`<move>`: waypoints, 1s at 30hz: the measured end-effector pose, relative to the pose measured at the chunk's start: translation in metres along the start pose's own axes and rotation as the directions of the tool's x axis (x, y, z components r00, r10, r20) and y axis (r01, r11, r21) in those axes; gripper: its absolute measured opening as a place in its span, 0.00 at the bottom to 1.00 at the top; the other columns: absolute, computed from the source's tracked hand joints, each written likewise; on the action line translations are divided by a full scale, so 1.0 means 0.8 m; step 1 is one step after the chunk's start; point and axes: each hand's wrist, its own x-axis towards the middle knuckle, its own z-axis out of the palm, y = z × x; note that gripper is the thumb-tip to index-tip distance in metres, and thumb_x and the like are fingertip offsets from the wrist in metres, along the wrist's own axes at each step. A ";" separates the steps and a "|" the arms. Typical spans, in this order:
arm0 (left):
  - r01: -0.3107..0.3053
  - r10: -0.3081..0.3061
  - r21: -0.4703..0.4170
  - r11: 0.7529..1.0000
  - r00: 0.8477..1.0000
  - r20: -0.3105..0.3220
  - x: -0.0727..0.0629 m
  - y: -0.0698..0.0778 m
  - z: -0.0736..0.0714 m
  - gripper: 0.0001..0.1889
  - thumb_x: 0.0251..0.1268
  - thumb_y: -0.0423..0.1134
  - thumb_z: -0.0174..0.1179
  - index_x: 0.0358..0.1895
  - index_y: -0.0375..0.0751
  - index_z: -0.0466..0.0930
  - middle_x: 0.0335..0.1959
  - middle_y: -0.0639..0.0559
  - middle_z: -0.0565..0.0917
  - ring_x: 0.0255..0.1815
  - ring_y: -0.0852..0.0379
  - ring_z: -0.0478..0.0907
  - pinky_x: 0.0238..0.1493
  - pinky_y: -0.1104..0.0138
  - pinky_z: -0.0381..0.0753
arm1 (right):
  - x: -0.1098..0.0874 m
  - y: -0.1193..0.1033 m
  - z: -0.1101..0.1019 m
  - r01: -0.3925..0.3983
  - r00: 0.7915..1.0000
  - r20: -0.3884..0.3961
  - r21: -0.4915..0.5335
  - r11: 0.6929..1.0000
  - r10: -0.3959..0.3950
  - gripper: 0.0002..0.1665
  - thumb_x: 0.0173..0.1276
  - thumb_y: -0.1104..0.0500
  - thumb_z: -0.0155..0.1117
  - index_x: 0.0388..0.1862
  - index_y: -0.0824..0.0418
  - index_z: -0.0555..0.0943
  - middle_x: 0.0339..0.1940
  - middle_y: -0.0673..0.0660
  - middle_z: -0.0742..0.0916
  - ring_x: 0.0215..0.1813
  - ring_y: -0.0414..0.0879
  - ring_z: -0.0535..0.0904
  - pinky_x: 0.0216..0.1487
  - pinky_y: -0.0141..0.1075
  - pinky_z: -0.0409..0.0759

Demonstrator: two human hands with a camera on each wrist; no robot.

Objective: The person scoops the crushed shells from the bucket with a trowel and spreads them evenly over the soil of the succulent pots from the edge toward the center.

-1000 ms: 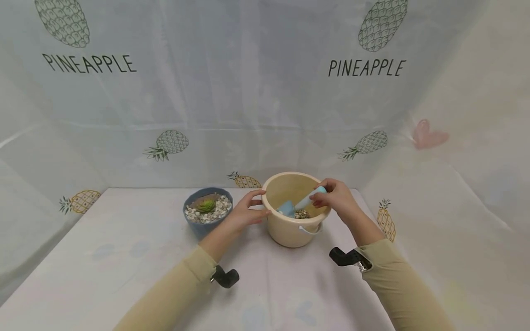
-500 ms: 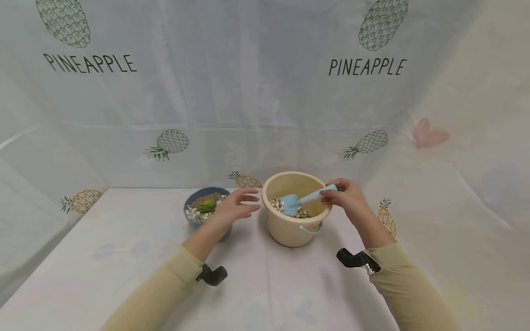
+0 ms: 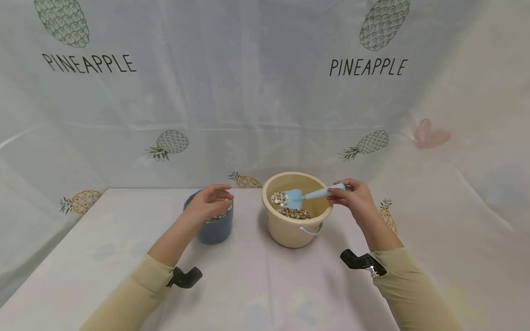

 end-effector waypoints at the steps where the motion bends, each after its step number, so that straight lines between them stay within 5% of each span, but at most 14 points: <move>1: -0.015 0.015 0.024 1.000 1.000 -0.007 -0.003 -0.001 -0.007 0.25 0.67 0.36 0.63 0.67 0.46 0.71 0.55 0.43 0.80 0.55 0.47 0.76 0.55 0.49 0.74 | 0.000 -0.001 0.000 0.001 1.000 -0.001 0.014 1.000 -0.001 0.12 0.66 0.66 0.67 0.45 0.68 0.75 0.36 0.54 0.84 0.33 0.43 0.86 0.41 0.35 0.83; 7: -0.164 0.174 0.189 0.968 0.984 -0.034 -0.014 -0.016 -0.049 0.24 0.67 0.34 0.62 0.65 0.41 0.71 0.55 0.40 0.79 0.56 0.46 0.76 0.56 0.50 0.74 | -0.001 -0.005 0.003 0.012 1.000 0.000 0.061 0.998 -0.012 0.10 0.66 0.67 0.66 0.43 0.67 0.75 0.37 0.55 0.83 0.33 0.43 0.86 0.41 0.34 0.83; 12: -0.198 0.216 0.244 0.949 0.975 -0.048 -0.016 -0.032 -0.078 0.24 0.67 0.34 0.63 0.65 0.39 0.71 0.55 0.38 0.79 0.55 0.44 0.76 0.57 0.49 0.73 | 0.002 -0.006 0.006 0.022 1.000 0.009 0.087 0.996 -0.023 0.10 0.66 0.67 0.66 0.43 0.66 0.76 0.38 0.55 0.83 0.34 0.44 0.86 0.42 0.33 0.83; 24: -0.068 0.119 0.384 0.921 0.987 -0.110 -0.003 -0.078 -0.125 0.25 0.68 0.44 0.62 0.65 0.40 0.72 0.68 0.41 0.68 0.67 0.38 0.63 0.61 0.44 0.68 | -0.003 -0.016 0.015 0.054 0.999 0.001 0.131 0.990 -0.054 0.07 0.66 0.69 0.66 0.41 0.64 0.78 0.37 0.55 0.84 0.33 0.45 0.86 0.42 0.34 0.83; 30: -0.009 0.022 0.305 0.952 0.999 -0.039 0.009 -0.098 -0.137 0.27 0.73 0.47 0.57 0.70 0.42 0.67 0.73 0.40 0.61 0.69 0.37 0.63 0.61 0.42 0.67 | -0.004 -0.023 0.023 0.046 0.999 0.005 0.163 0.986 -0.047 0.06 0.65 0.70 0.66 0.39 0.65 0.79 0.37 0.57 0.84 0.32 0.46 0.86 0.41 0.34 0.83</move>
